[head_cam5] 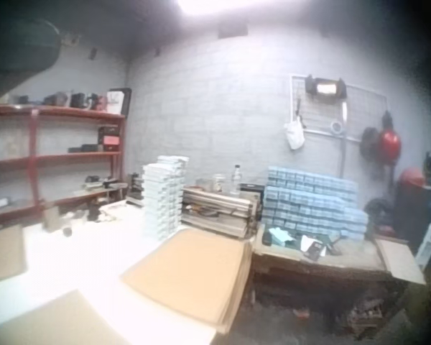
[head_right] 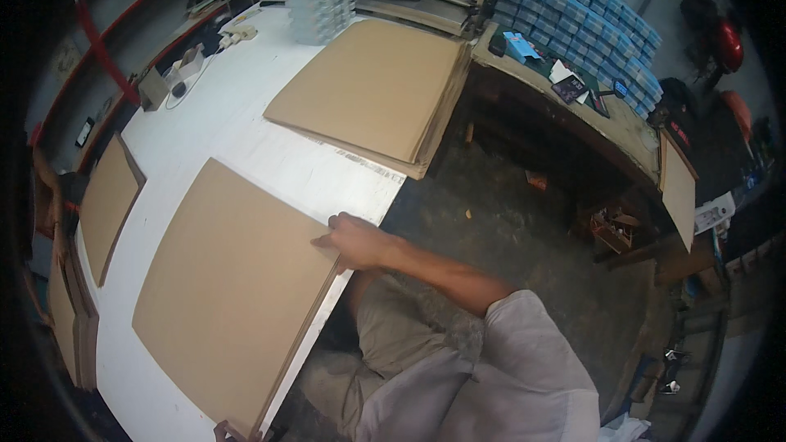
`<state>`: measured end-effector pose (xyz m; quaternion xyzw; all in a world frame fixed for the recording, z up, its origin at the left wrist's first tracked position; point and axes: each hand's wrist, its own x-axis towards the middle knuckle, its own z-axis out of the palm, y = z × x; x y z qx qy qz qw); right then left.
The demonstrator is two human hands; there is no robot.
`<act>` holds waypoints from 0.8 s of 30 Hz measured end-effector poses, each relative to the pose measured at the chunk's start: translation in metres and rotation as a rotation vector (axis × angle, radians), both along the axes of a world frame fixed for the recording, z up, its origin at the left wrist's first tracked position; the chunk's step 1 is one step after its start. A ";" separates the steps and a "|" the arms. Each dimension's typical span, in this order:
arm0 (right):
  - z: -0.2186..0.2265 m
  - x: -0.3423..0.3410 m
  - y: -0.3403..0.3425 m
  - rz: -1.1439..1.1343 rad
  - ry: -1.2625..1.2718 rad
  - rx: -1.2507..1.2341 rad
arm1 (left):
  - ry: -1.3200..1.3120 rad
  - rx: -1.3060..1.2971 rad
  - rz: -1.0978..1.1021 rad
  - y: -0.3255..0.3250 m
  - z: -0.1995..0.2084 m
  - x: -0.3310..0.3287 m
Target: The person folds large flat cardboard sheets in half on a white worktable, pressing the crease with both hands. They repeatedly pick up a sheet, fold it, and place it aside, building a stack of folded pieces.
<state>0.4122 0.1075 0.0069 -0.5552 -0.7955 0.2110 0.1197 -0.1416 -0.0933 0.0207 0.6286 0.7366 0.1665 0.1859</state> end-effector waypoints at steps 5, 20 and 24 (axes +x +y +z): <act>-0.001 0.004 0.001 -0.037 -0.025 0.009 | -0.147 0.035 0.162 0.004 0.006 0.015; 0.048 -0.021 -0.024 0.091 -0.236 0.441 | 0.205 0.089 0.193 0.006 0.043 0.060; 0.018 -0.084 -0.046 0.370 0.199 0.412 | 0.067 0.430 -0.042 0.035 0.020 0.124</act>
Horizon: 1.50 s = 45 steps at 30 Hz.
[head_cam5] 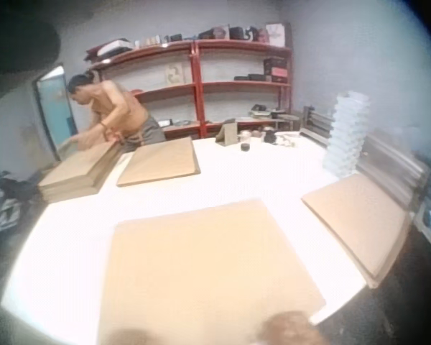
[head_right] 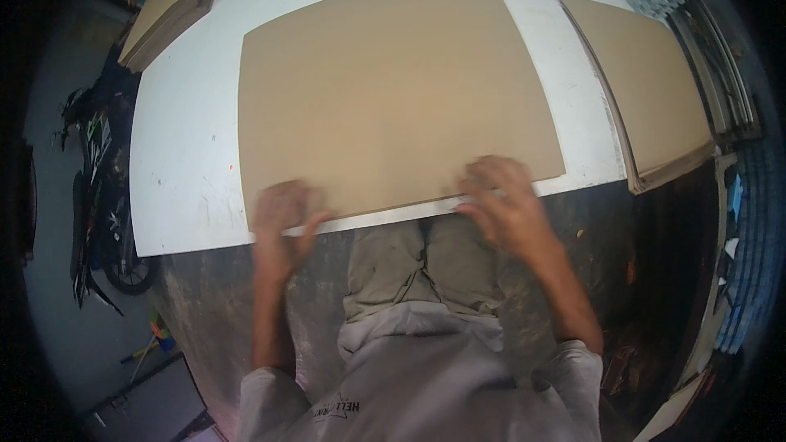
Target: The person folds large flat cardboard sheets in half on a white worktable, pressing the crease with both hands. They repeatedly pick up a sheet, fold it, and place it aside, building a stack of folded pieces.
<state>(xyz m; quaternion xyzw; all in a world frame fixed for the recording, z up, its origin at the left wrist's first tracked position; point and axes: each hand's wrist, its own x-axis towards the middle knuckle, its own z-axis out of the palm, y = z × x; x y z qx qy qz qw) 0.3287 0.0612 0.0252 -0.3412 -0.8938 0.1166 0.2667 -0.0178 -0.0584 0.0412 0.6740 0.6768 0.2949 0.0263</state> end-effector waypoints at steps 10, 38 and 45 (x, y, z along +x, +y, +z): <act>-0.035 -0.054 -0.003 0.126 0.176 0.010 | -0.013 0.070 -0.283 0.032 -0.040 0.051; -0.011 -0.076 0.033 0.004 -0.034 -0.322 | -0.066 -0.244 -0.071 0.077 -0.026 0.041; 0.003 -0.094 0.043 0.017 -0.227 -0.316 | 0.070 -0.304 0.029 0.089 -0.043 0.052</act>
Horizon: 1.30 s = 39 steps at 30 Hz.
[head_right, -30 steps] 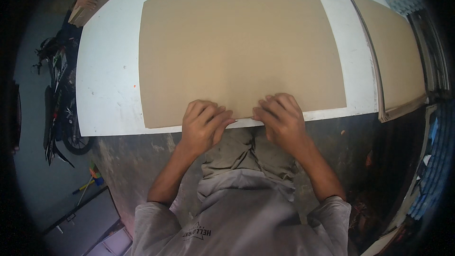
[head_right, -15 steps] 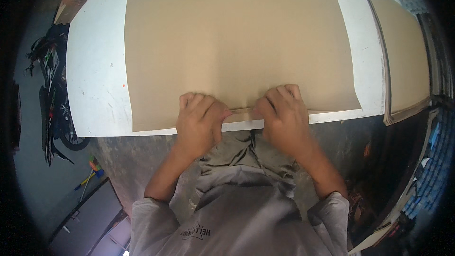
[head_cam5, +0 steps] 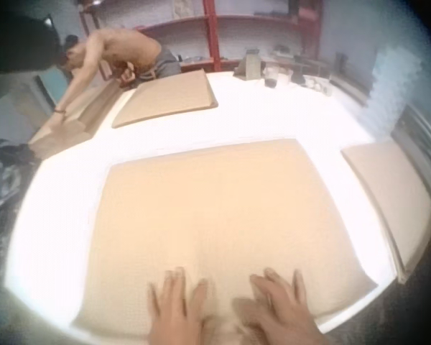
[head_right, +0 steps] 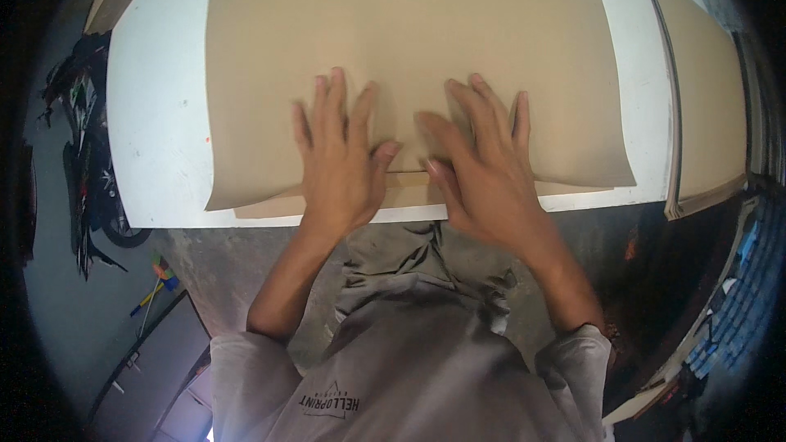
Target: The person folds large flat cardboard sheets in half on a white worktable, pressing the crease with both hands. They repeatedly pick up a sheet, fold it, and place it aside, building a stack of folded pieces.
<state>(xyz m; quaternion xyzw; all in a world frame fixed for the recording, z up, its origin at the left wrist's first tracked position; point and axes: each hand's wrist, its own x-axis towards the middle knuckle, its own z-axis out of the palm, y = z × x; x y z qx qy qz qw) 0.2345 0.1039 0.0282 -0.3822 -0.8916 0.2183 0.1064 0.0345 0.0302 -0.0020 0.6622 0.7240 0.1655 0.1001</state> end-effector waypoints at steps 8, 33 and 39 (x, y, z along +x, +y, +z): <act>-0.033 -0.039 0.002 -0.162 -0.121 0.240 | 0.120 -0.030 -0.117 -0.018 0.011 -0.019; -0.025 0.024 0.004 -0.139 -0.145 0.361 | 0.265 0.040 0.051 -0.041 -0.005 -0.152; -0.025 0.088 0.042 -0.201 -0.130 0.353 | 0.235 0.034 -0.003 -0.041 0.002 -0.156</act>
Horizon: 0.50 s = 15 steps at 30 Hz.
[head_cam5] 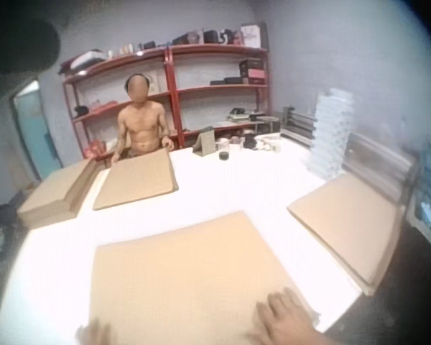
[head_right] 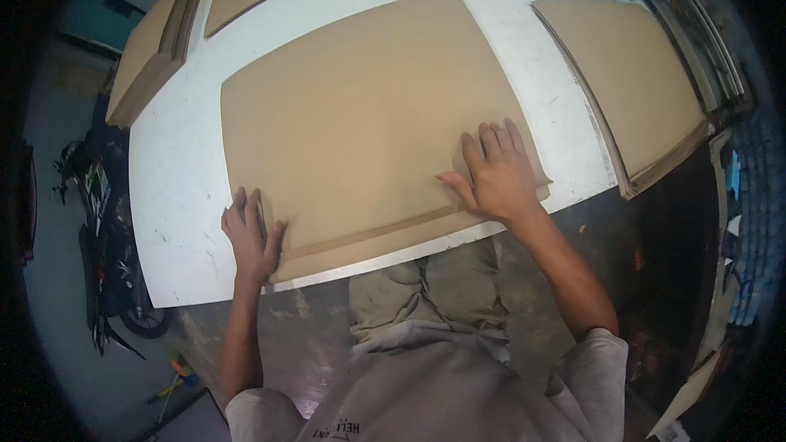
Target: The person folds large flat cardboard sheets in half on a white worktable, pressing the crease with both hands. They repeatedly pick up a sheet, fold it, and place it aside, building a stack of folded pieces.
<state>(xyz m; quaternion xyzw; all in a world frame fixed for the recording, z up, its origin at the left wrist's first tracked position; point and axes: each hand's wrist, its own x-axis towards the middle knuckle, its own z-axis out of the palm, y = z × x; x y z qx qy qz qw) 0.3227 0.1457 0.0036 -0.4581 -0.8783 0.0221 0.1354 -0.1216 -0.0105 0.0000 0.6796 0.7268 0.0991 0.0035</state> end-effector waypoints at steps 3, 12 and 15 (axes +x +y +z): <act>-0.005 -0.008 0.009 -0.034 0.143 -0.064 | 0.009 -0.015 -0.004 -0.001 0.001 -0.001; -0.007 0.037 0.029 -0.097 0.118 -0.057 | -0.135 0.062 0.015 -0.002 -0.009 -0.007; -0.021 0.047 0.036 -0.052 0.233 0.006 | -0.144 0.106 -0.019 -0.002 -0.009 -0.013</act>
